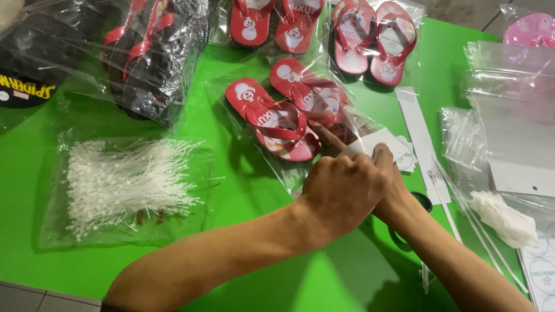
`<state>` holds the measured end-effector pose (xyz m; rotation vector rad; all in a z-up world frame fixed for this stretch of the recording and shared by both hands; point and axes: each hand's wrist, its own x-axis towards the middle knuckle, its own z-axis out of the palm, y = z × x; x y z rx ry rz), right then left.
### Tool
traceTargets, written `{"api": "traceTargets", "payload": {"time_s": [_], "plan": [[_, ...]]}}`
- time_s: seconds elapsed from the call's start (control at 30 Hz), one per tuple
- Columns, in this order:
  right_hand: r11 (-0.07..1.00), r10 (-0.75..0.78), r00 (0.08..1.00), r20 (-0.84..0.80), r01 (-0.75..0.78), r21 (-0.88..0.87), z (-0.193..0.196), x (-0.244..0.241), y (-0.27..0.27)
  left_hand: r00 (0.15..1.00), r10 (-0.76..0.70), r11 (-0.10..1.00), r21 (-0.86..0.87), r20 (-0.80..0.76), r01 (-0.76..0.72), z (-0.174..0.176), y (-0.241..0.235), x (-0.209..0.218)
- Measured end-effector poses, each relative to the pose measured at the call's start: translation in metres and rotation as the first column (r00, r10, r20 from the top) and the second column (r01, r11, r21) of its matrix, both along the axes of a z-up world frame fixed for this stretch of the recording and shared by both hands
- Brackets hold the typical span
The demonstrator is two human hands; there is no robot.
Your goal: Trimming excess material from flip-flop soles with scissors, cleaning them, and packaging them into plastic bags with header cards.
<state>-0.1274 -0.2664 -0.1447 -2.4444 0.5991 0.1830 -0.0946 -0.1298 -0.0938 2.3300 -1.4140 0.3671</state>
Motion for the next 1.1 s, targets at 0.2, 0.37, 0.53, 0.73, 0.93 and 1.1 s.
{"api": "traceTargets", "payload": {"time_s": [0.2,0.37,0.53,0.73,0.93,1.1], "plan": [[1.0,0.009,1.0,0.03,-0.01,0.029,-0.015,-0.002,-0.006,0.989,0.015,0.982,-0.191,0.146,0.013,0.014,0.017,-0.021],[0.957,0.225,0.955,0.192,-0.179,-0.23,-0.01,0.002,0.006,0.986,-0.02,0.976,-0.212,0.166,0.056,0.003,0.033,-0.01],[0.828,0.443,0.849,0.288,-0.265,-0.493,0.001,0.004,0.02,0.964,-0.082,0.936,-0.313,0.252,0.162,-0.001,0.035,0.0],[0.576,0.697,0.657,0.286,-0.276,-0.77,0.014,0.004,0.028,0.949,0.049,0.991,-0.134,0.311,-0.007,0.008,0.076,-0.012],[0.514,0.848,0.369,0.38,-0.399,-0.759,0.022,0.011,0.042,0.944,-0.016,0.984,-0.163,0.331,0.074,-0.001,0.087,-0.014],[0.475,0.857,0.393,0.334,-0.354,-0.805,0.018,0.021,0.045,0.95,-0.074,0.956,-0.25,0.304,0.155,-0.008,0.079,-0.01]]}}
